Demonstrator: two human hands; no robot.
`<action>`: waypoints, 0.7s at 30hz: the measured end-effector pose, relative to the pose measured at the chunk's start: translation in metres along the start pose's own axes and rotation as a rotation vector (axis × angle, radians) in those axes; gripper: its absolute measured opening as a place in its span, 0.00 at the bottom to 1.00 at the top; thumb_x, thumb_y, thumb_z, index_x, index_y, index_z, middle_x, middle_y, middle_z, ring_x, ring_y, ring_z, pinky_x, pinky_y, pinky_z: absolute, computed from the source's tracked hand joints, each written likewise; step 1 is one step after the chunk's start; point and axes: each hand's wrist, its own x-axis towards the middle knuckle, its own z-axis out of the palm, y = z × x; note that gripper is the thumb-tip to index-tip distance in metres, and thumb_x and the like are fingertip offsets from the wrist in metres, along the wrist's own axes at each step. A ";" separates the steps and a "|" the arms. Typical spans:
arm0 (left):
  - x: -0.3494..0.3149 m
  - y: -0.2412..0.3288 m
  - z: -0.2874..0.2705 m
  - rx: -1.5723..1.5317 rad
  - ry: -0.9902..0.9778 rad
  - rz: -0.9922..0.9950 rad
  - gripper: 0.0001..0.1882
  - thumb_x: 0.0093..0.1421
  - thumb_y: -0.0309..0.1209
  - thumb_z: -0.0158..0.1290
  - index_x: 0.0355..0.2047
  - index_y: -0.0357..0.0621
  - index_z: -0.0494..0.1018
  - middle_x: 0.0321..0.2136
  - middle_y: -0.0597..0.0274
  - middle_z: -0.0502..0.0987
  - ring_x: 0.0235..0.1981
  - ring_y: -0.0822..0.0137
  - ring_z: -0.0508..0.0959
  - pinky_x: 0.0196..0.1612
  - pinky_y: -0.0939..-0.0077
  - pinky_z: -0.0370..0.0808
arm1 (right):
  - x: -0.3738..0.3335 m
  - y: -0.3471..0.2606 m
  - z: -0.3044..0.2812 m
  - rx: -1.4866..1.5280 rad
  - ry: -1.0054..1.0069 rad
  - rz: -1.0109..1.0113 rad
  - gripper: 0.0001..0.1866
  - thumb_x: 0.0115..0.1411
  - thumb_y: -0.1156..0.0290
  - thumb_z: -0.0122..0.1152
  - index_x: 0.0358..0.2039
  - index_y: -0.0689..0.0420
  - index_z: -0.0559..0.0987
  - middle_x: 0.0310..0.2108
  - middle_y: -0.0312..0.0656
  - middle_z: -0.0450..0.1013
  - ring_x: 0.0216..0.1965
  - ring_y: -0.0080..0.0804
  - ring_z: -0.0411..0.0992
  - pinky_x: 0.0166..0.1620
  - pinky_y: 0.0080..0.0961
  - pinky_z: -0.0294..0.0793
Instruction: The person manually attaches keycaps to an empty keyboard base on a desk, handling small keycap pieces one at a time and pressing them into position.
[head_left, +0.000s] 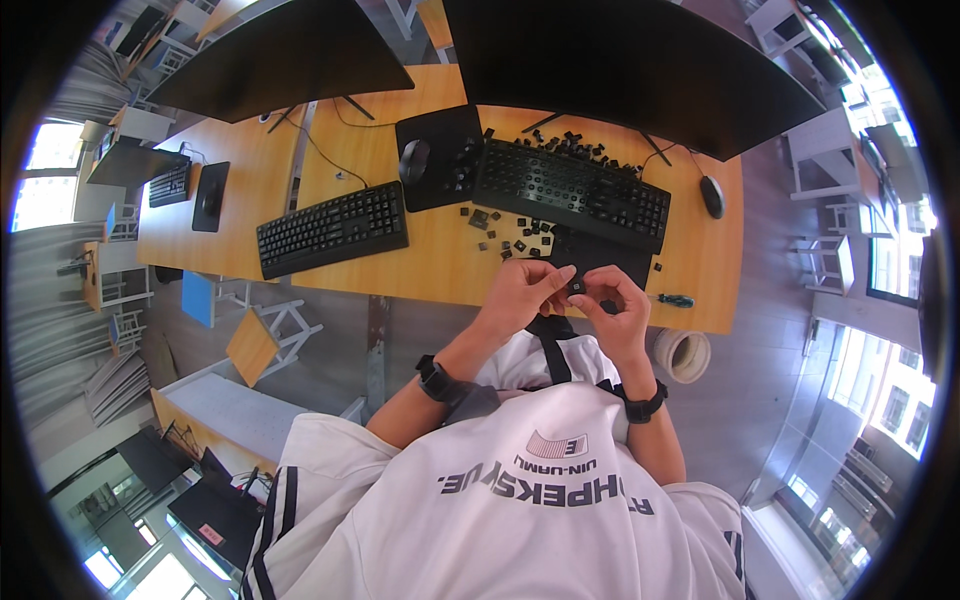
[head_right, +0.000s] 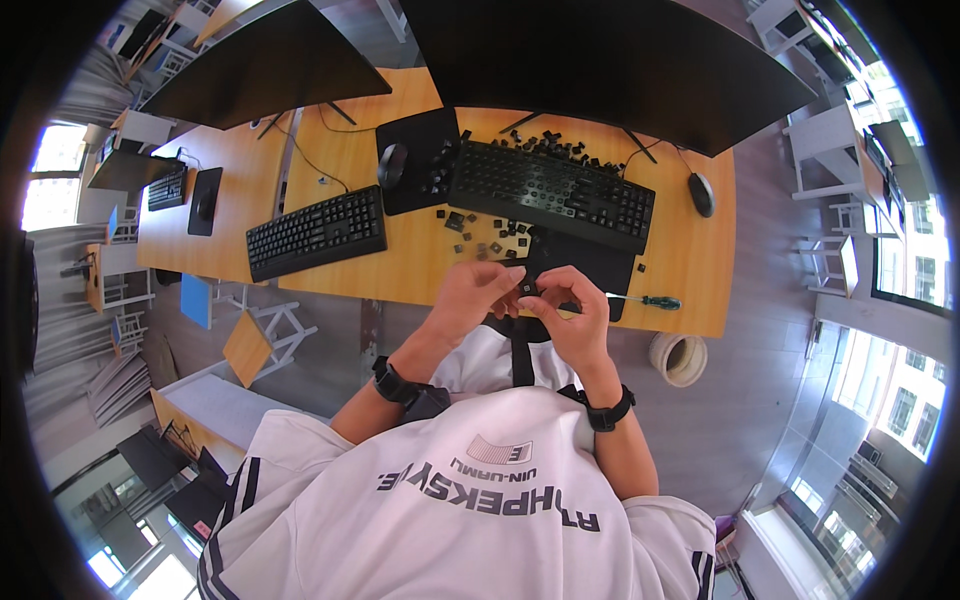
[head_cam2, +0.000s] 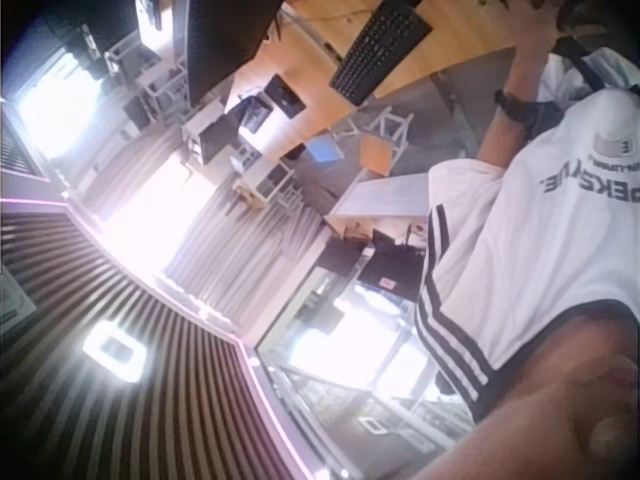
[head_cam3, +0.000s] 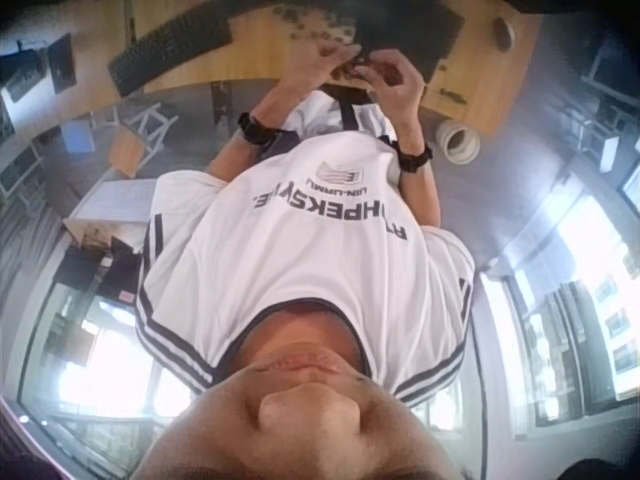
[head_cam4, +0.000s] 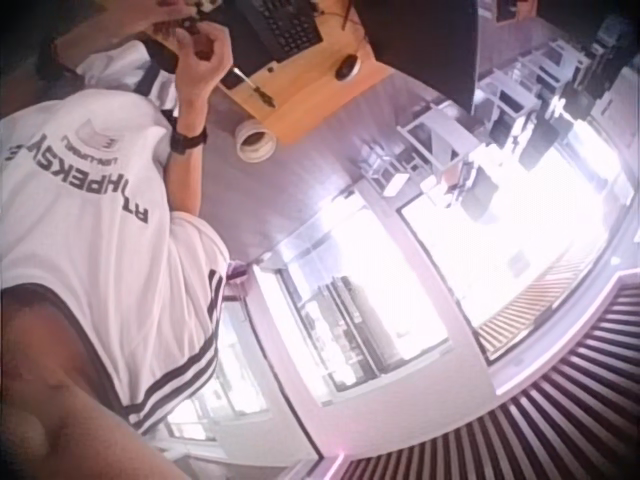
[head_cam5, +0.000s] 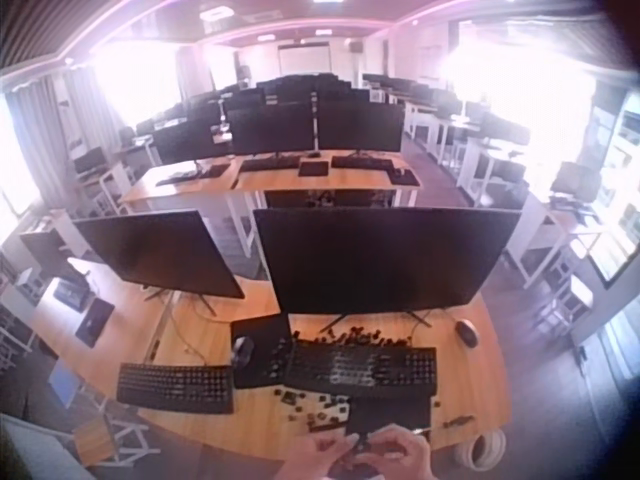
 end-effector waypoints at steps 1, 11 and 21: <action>-0.001 -0.001 -0.001 -0.011 -0.001 0.010 0.19 0.63 0.42 0.56 0.24 0.39 0.77 0.20 0.65 0.78 0.20 0.77 0.77 0.24 0.85 0.70 | -0.001 -0.001 0.002 -0.001 0.002 0.002 0.11 0.50 0.77 0.72 0.31 0.63 0.77 0.28 0.36 0.74 0.26 0.17 0.71 0.32 0.14 0.70; -0.008 -0.007 -0.016 0.018 -0.067 0.014 0.19 0.63 0.42 0.56 0.26 0.36 0.77 0.20 0.63 0.78 0.22 0.74 0.78 0.24 0.84 0.70 | -0.017 0.003 0.013 -0.047 0.003 0.077 0.11 0.51 0.78 0.69 0.35 0.63 0.77 0.28 0.34 0.74 0.29 0.18 0.73 0.36 0.16 0.71; -0.006 -0.013 -0.024 0.045 -0.043 -0.013 0.21 0.63 0.45 0.55 0.24 0.39 0.77 0.18 0.65 0.77 0.19 0.77 0.76 0.23 0.85 0.69 | -0.014 0.004 0.026 -0.020 -0.012 0.037 0.12 0.52 0.79 0.68 0.38 0.64 0.78 0.27 0.34 0.73 0.28 0.18 0.73 0.35 0.16 0.71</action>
